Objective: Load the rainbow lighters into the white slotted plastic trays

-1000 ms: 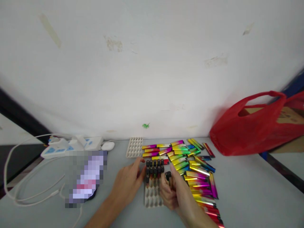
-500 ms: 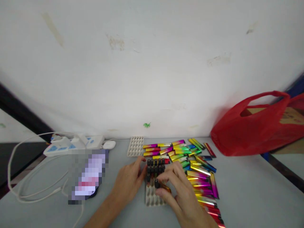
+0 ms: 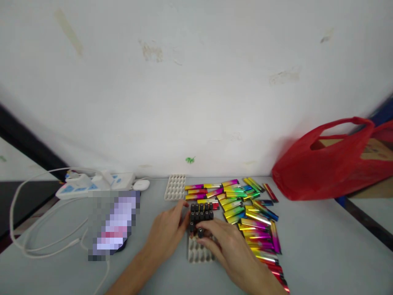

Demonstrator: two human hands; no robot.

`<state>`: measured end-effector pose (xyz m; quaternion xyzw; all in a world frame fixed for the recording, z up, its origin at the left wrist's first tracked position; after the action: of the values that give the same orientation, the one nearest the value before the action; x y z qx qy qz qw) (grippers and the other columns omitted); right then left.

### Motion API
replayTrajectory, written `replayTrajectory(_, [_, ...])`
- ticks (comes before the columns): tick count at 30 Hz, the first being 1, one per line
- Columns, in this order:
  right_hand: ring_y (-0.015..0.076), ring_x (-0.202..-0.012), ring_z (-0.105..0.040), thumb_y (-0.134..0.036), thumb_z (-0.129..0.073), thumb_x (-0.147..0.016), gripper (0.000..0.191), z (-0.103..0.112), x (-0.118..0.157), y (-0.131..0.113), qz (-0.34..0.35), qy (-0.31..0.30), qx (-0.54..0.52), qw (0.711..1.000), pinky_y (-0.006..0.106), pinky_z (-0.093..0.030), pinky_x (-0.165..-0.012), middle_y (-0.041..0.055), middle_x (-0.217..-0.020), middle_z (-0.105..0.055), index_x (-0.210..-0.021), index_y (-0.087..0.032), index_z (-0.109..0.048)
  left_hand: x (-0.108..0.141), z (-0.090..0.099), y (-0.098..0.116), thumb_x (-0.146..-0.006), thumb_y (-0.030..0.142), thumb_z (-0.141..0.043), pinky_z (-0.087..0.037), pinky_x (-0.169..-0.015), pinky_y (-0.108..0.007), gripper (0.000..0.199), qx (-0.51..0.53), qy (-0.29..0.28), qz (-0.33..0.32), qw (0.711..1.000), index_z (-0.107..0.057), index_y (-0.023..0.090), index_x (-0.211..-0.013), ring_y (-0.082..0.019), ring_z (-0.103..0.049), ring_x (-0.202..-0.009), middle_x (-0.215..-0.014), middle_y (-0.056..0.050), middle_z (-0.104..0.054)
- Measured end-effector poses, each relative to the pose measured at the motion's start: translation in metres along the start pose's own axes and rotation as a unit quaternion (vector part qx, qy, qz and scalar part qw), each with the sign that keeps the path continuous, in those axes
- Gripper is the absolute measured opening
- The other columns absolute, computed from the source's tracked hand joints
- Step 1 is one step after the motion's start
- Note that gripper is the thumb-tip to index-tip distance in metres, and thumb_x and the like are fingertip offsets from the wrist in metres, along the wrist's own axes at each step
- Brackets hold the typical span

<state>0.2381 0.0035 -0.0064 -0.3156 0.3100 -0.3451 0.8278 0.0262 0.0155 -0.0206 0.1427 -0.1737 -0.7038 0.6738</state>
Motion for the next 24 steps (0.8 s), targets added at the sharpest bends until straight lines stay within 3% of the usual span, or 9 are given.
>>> replayTrajectory(5, [0.0233, -0.093, -0.079, -0.033, -0.067, -0.11, 0.026, -0.004, 0.0, 0.004, -0.032, 0.017, -0.011, 0.999, 0.033, -0.06, -0.087, 0.0055, -0.105, -0.082, -0.135, -0.025, -0.069, 0.001, 0.0, 0.001, -0.113, 0.031, -0.043, -0.042, -0.07, -0.032, 0.025, 0.002, -0.002, -0.005, 1.0, -0.061, 0.021, -0.127, -0.027, -0.075, -0.08, -0.092, -0.006, -0.08])
replayTrajectory(9, [0.022, -0.094, -0.079, -0.037, -0.061, -0.113, 0.025, -0.008, 0.0, 0.002, -0.006, 0.034, -0.026, 0.999, 0.031, -0.06, -0.088, 0.0054, -0.106, -0.082, -0.135, -0.026, -0.068, 0.001, -0.001, 0.001, -0.114, 0.032, -0.042, -0.042, -0.072, -0.033, 0.025, 0.009, 0.0, -0.006, 1.0, -0.061, 0.021, -0.127, -0.027, -0.076, -0.082, -0.093, -0.006, -0.08])
replayTrajectory(12, [0.0221, -0.098, -0.079, -0.032, -0.057, -0.115, 0.02, -0.007, 0.001, -0.003, 0.03, 0.038, -0.003, 0.999, 0.031, -0.058, -0.088, 0.0065, -0.112, -0.082, -0.128, -0.025, -0.07, 0.0, 0.0, 0.001, -0.113, 0.03, -0.043, -0.043, -0.072, -0.033, 0.025, 0.022, 0.003, -0.005, 1.0, -0.062, 0.021, -0.128, -0.027, -0.075, -0.082, -0.091, -0.006, -0.079])
replayTrajectory(16, [0.0201, -0.085, -0.076, -0.024, -0.057, -0.112, 0.017, 0.006, 0.001, 0.001, 0.046, 0.085, 0.067, 0.993, 0.031, -0.052, -0.078, 0.0043, -0.098, -0.079, -0.122, -0.022, -0.07, 0.001, 0.001, 0.001, -0.112, 0.029, -0.044, -0.042, -0.071, -0.033, 0.026, 0.017, -0.002, -0.004, 1.0, -0.062, 0.021, -0.13, -0.027, -0.075, -0.08, -0.087, -0.004, -0.078])
replayTrajectory(19, [0.0201, -0.077, -0.071, -0.017, -0.058, -0.106, 0.013, 0.025, -0.003, 0.011, -0.011, 0.154, 0.17, 0.973, 0.032, -0.048, -0.074, 0.003, -0.088, -0.074, -0.106, -0.02, -0.07, 0.001, 0.002, 0.001, -0.112, 0.029, -0.044, -0.042, -0.071, -0.033, 0.026, 0.016, -0.001, -0.002, 1.0, -0.062, 0.021, -0.129, -0.027, -0.075, -0.079, -0.088, -0.004, -0.078])
replayTrajectory(21, [0.0246, -0.083, -0.07, -0.015, -0.062, -0.1, 0.012, 0.036, -0.006, 0.018, -0.077, 0.151, 0.273, 0.947, 0.034, -0.046, -0.072, 0.0048, -0.088, -0.072, -0.093, -0.021, -0.069, 0.001, 0.001, 0.001, -0.112, 0.029, -0.044, -0.042, -0.071, -0.033, 0.027, 0.016, -0.001, -0.002, 1.0, -0.062, 0.021, -0.13, -0.027, -0.075, -0.079, -0.088, -0.004, -0.078])
replayTrajectory(24, [0.0324, -0.095, -0.07, -0.021, -0.068, -0.098, 0.01, 0.045, -0.007, 0.024, -0.147, 0.118, 0.394, 0.899, 0.037, -0.047, -0.072, 0.0103, -0.092, -0.072, -0.088, -0.021, -0.069, 0.001, 0.001, 0.0, -0.111, 0.028, -0.044, -0.042, -0.071, -0.033, 0.027, 0.01, -0.004, -0.001, 1.0, -0.062, 0.021, -0.131, -0.027, -0.075, -0.079, -0.088, -0.005, -0.079])
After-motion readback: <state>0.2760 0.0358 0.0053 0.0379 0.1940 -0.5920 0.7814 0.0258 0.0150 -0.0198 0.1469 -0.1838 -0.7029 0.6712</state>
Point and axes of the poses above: each hand's wrist, its own x-axis away from the middle knuckle, its own z-axis out of the back of the hand, y = z × x, the point moved 2 cm from there along -x, towards the middle knuckle
